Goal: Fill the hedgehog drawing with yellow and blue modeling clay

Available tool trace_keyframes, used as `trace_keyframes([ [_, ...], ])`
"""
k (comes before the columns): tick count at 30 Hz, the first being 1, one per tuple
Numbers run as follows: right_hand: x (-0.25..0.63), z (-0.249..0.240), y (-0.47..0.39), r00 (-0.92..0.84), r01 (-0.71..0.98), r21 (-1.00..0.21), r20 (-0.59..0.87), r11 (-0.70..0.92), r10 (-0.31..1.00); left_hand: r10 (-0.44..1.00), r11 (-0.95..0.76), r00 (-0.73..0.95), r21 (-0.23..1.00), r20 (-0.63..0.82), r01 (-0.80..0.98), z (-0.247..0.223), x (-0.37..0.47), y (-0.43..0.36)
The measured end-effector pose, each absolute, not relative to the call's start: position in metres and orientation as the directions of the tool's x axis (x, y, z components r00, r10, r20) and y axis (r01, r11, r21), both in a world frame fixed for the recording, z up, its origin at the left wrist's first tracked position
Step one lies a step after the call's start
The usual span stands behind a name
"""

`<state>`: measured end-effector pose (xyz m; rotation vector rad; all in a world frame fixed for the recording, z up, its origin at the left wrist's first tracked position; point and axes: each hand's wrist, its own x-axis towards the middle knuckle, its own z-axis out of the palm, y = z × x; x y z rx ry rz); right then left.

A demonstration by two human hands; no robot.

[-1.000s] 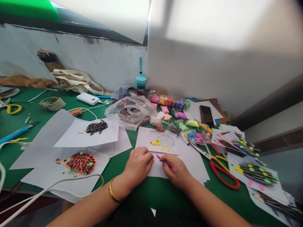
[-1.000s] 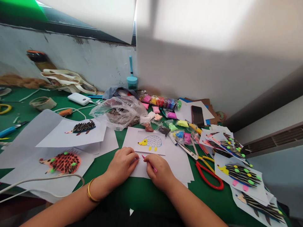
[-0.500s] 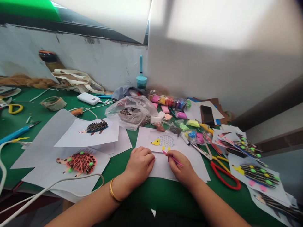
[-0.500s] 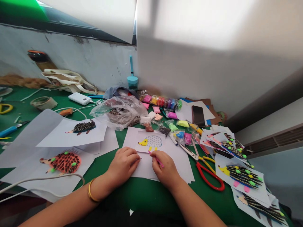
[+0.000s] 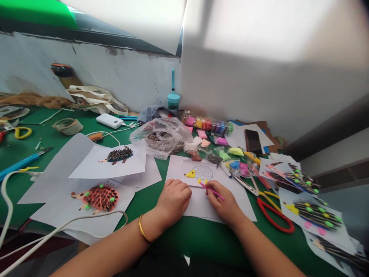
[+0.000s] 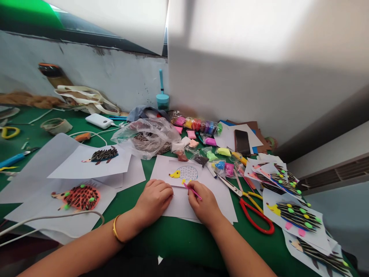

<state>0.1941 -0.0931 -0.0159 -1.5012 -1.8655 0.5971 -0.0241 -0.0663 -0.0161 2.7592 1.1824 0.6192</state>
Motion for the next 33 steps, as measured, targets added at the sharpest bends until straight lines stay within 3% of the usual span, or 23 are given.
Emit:
trace_keyframes([
  [10,0.192,-0.016,-0.094,-0.112,0.526,-0.832,0.137,0.176,0.984,0.713,-0.698,0.633,0.217,0.301,0.683,-0.013,-0.020,-0.065],
  [17,0.196,-0.011,-0.094,-0.075,0.584,-0.781,0.222,0.224,0.972,0.694,-0.717,0.645,0.233,0.319,0.656,-0.009,-0.018,-0.065],
  [33,0.193,-0.013,-0.091,-0.139,0.643,-0.732,0.178,0.226,0.974,0.694,-0.718,0.647,0.233,0.316,0.656,-0.006,-0.015,-0.062],
])
